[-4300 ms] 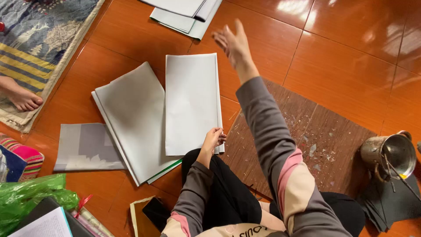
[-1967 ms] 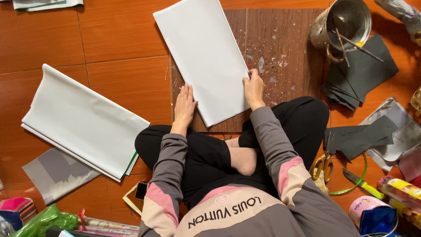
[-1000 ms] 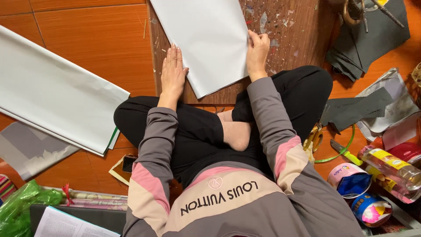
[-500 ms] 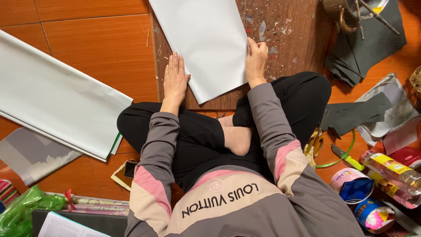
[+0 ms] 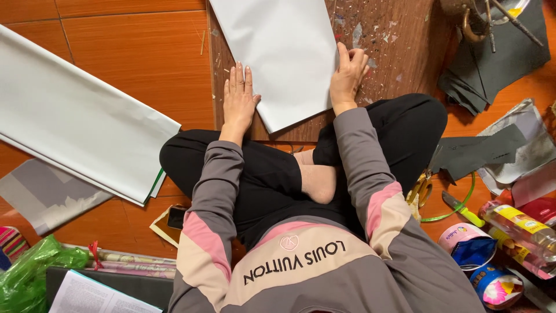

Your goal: Folding and cutting paper sheets into strips using scissors while sitting on the floor

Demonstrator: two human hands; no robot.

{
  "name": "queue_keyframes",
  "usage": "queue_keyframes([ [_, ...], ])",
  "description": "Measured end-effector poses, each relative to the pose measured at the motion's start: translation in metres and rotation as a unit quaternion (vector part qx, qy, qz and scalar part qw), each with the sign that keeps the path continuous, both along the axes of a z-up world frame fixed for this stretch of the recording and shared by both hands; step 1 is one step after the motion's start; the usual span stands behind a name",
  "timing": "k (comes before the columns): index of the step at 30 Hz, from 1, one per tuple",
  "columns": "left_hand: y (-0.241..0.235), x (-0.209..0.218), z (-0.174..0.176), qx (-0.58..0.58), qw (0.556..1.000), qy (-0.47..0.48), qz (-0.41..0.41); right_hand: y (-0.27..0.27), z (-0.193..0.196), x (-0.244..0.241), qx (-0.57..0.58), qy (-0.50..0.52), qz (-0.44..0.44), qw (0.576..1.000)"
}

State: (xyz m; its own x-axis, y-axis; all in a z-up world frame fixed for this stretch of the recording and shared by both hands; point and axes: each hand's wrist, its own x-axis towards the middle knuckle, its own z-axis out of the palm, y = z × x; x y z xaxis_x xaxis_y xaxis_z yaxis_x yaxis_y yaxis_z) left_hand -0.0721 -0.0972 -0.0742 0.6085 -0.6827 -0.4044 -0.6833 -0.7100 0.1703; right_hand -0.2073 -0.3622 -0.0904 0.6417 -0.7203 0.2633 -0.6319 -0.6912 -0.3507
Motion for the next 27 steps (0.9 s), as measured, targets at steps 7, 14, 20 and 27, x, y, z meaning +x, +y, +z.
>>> queue_keyframes([
  [7, 0.000, 0.000, -0.001, -0.016, 0.999, 0.027, 0.020, 0.136, -0.022, 0.020, -0.033, -0.105, 0.289, 0.951],
  [14, -0.007, 0.036, 0.003, 0.001, 1.000, 0.021, 0.002, 0.165, 0.007, 0.009, 0.040, 0.124, 0.329, 0.935],
  [20, -0.046, 0.124, -0.004, -0.027, 0.999, -0.009, 0.046, 0.161, 0.007, 0.010, 0.017, 0.147, 0.353, 0.924],
  [27, -0.079, 0.220, -0.014, -0.057, 0.992, -0.021, 0.111, 0.161, -0.007, 0.014, -0.003, 0.129, 0.348, 0.929],
])
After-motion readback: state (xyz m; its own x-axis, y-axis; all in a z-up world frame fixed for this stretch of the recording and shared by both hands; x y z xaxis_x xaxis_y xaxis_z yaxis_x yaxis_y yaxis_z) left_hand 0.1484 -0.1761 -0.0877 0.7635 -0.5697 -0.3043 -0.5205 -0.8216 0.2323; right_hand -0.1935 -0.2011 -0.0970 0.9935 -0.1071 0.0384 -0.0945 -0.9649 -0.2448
